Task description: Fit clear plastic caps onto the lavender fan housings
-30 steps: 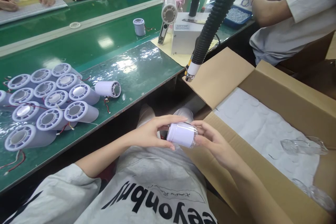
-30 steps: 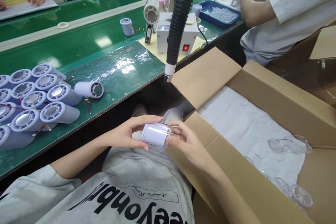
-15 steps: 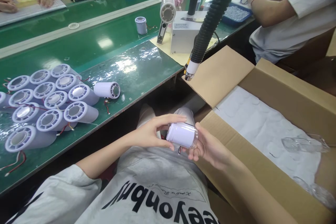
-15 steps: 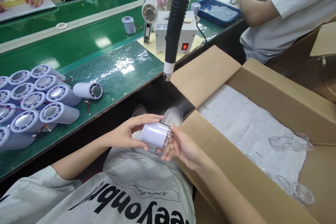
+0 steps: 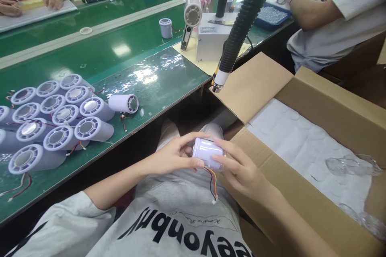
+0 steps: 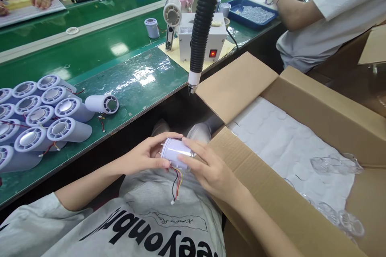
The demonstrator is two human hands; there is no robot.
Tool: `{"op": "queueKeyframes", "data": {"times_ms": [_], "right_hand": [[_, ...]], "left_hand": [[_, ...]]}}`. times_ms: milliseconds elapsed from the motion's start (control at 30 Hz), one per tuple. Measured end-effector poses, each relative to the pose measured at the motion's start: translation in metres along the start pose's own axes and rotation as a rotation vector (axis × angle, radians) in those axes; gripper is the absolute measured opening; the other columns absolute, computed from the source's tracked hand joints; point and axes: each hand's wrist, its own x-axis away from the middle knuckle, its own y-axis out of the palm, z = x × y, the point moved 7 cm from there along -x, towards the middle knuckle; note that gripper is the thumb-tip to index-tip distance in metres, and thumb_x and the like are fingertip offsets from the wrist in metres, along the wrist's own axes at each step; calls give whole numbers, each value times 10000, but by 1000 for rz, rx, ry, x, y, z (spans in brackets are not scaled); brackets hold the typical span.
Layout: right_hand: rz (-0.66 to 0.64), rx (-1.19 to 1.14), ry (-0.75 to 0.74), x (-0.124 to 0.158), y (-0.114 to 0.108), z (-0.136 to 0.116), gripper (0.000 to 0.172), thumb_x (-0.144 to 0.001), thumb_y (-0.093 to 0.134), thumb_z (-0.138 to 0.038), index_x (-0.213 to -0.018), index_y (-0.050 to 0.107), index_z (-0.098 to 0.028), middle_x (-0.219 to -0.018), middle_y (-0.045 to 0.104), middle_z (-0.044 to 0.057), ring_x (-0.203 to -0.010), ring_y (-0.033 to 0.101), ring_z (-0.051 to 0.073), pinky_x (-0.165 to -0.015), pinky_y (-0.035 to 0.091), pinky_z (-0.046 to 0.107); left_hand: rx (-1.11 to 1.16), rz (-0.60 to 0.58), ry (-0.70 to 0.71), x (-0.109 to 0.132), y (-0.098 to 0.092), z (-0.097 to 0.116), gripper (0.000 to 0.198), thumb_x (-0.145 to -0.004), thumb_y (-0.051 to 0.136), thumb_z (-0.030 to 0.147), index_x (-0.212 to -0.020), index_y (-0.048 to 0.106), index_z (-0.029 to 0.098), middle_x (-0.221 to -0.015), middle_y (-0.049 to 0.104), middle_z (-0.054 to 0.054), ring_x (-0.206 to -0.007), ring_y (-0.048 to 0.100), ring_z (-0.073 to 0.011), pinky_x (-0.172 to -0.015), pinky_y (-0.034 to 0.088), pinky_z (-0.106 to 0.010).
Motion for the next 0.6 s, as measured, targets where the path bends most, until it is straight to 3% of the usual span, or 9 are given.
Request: {"op": "queueKeyframes", "data": {"times_ms": [67, 133, 233, 433, 533, 600], "right_hand": [[-45, -80, 66, 2, 2, 3, 458, -912, 679, -247, -1334, 558, -378, -1425, 535, 41, -1256, 552, 272, -1044, 481, 455], [-33, -288, 214, 4, 4, 11, 533, -908, 695, -321, -1399, 495, -375, -1351, 599, 50, -1159, 622, 264, -948, 554, 408], [-10, -437, 320, 7, 6, 17, 469, -894, 713, -361, -1341, 571, -374, -1252, 661, 37, -1047, 673, 250, -869, 585, 368], [2, -387, 364, 8, 9, 20, 423, -822, 786, -406, -1227, 684, -340, -1075, 723, 20, -881, 691, 220, -781, 577, 310], [-9, -455, 407, 7, 20, 19, 564, -819, 736, -554, -1300, 638, -278, -1096, 722, 52, -960, 683, 256, -847, 562, 344], [-51, -370, 395, 6, 18, 22, 646, -843, 638, -658, -1342, 604, -249, -1156, 707, 72, -1011, 673, 277, -904, 545, 385]], "left_hand": [[-80, -20, 41, 1, 0, 5, 688, -760, 784, 307, -1386, 500, 281, -1220, 631, -84, -1016, 661, -217, -863, 550, -339], [-129, -47, 84, 2, 1, 9, 722, -741, 800, 252, -1397, 501, 289, -1344, 567, -93, -1169, 606, -244, -977, 512, -367], [-66, -93, 65, 3, 3, 8, 727, -776, 764, 198, -1430, 464, 304, -1397, 537, -95, -1220, 588, -239, -1042, 479, -386], [124, -100, -48, 0, 8, -19, 827, -728, 798, 181, -1457, 428, 310, -1341, 598, -77, -1159, 623, -232, -997, 497, -366], [177, -66, -131, 5, 10, -27, 811, -758, 773, 269, -1475, 394, 293, -1354, 591, -91, -1145, 626, -246, -915, 524, -338], [126, -30, -208, 13, 3, -23, 712, -793, 731, 350, -1439, 438, 286, -1329, 610, -79, -1089, 646, -246, -827, 543, -307]]}}
